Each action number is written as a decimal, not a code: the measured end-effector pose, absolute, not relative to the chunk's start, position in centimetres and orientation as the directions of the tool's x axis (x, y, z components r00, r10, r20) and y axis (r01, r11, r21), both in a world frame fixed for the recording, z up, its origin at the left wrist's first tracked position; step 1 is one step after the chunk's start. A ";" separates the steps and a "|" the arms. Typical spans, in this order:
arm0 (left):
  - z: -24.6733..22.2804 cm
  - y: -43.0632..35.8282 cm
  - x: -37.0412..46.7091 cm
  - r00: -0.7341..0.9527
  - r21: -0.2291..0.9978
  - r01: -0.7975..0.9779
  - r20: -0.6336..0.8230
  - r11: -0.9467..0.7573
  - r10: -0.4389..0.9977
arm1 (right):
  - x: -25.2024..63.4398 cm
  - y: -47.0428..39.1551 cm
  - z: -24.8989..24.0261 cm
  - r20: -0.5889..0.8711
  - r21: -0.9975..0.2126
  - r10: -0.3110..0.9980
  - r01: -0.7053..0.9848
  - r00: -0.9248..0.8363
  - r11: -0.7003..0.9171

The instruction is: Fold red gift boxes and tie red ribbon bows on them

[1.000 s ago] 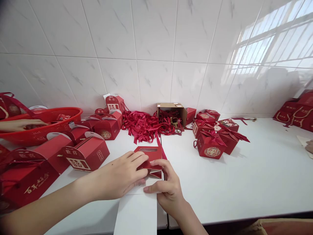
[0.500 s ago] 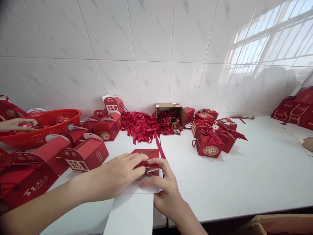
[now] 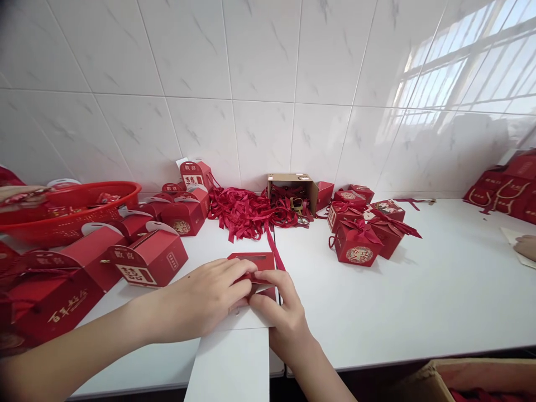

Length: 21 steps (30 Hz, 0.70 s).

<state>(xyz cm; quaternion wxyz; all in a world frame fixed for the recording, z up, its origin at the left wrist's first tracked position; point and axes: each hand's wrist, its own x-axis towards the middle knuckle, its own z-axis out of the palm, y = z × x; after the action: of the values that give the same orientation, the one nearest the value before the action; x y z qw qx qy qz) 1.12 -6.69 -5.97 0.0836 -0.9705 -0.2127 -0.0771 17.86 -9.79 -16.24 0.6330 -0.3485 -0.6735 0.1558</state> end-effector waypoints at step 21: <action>-5.7 -6.7 -1.2 0.751 0.629 0.359 0.244 -0.690 0.614 | 17.3 -10.9 -15.2 0.813 -0.573 0.574 0.311 0.100 0.758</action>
<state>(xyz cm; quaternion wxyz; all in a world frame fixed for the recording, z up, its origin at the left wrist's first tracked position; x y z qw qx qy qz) -1.24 -6.66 -5.69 -0.2842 -0.8915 -0.2729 -0.2238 17.34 -10.86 -15.19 0.6626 -0.3334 -0.6633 0.0991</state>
